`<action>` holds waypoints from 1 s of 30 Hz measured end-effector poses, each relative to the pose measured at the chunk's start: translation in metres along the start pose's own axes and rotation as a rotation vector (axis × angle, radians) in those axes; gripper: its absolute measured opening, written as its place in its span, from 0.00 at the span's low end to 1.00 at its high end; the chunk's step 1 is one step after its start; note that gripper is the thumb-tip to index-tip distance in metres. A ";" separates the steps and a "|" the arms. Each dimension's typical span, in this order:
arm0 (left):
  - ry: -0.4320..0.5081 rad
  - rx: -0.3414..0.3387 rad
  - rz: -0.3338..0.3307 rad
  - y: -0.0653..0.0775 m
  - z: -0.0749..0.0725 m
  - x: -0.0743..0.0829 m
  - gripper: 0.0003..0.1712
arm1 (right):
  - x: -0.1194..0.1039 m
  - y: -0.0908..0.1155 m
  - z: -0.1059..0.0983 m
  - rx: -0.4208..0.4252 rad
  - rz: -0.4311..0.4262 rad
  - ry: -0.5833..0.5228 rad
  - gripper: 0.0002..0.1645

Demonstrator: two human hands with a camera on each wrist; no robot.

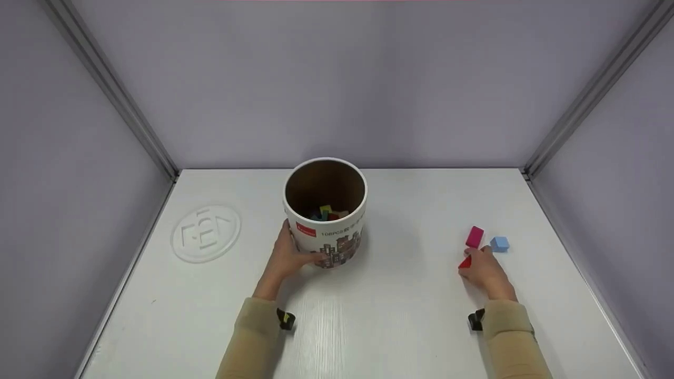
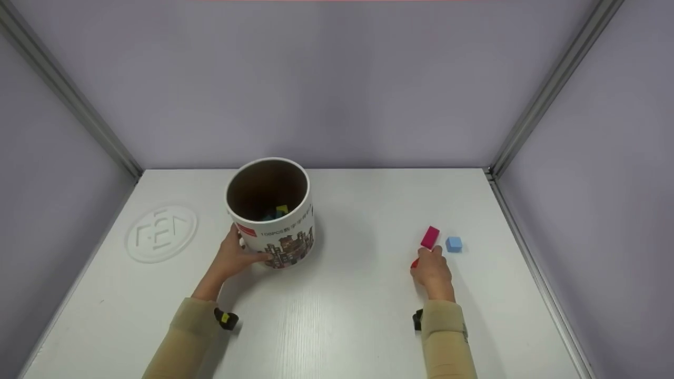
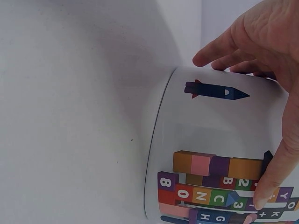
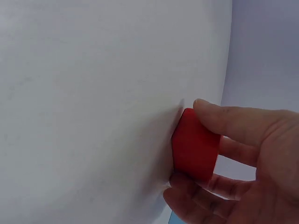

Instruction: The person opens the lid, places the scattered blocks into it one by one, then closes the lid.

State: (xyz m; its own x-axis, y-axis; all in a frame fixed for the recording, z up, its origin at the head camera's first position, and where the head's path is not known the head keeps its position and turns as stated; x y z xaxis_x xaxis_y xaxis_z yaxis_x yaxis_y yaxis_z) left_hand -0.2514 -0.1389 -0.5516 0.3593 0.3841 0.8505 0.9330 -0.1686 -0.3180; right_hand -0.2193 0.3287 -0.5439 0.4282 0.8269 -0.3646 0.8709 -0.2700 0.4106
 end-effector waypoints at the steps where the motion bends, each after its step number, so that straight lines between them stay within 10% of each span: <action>1: -0.002 0.000 0.000 0.000 0.000 0.000 0.76 | 0.000 0.000 0.000 -0.006 -0.007 0.005 0.34; 17: -0.024 0.001 -0.001 0.001 0.000 0.002 0.73 | -0.008 0.000 -0.003 -0.032 -0.025 0.019 0.28; 30: -0.017 -0.001 0.000 -0.001 0.001 0.000 0.73 | -0.063 0.018 -0.019 0.030 -0.127 -0.111 0.30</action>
State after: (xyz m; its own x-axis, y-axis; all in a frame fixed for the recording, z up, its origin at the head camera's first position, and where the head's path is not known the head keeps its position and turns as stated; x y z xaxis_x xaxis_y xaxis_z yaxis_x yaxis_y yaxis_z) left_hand -0.2523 -0.1378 -0.5519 0.3598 0.3994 0.8432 0.9329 -0.1692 -0.3179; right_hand -0.2355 0.2812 -0.4978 0.3364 0.7964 -0.5026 0.9259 -0.1822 0.3310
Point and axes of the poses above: each hand's wrist, its own y-axis away from the middle knuckle, its own z-axis out of the palm, x = y × z, the point moved 3 cm from there along -y, towards the middle knuckle, and after that the axes turned 14 degrees about z, right-handed, at the moved point
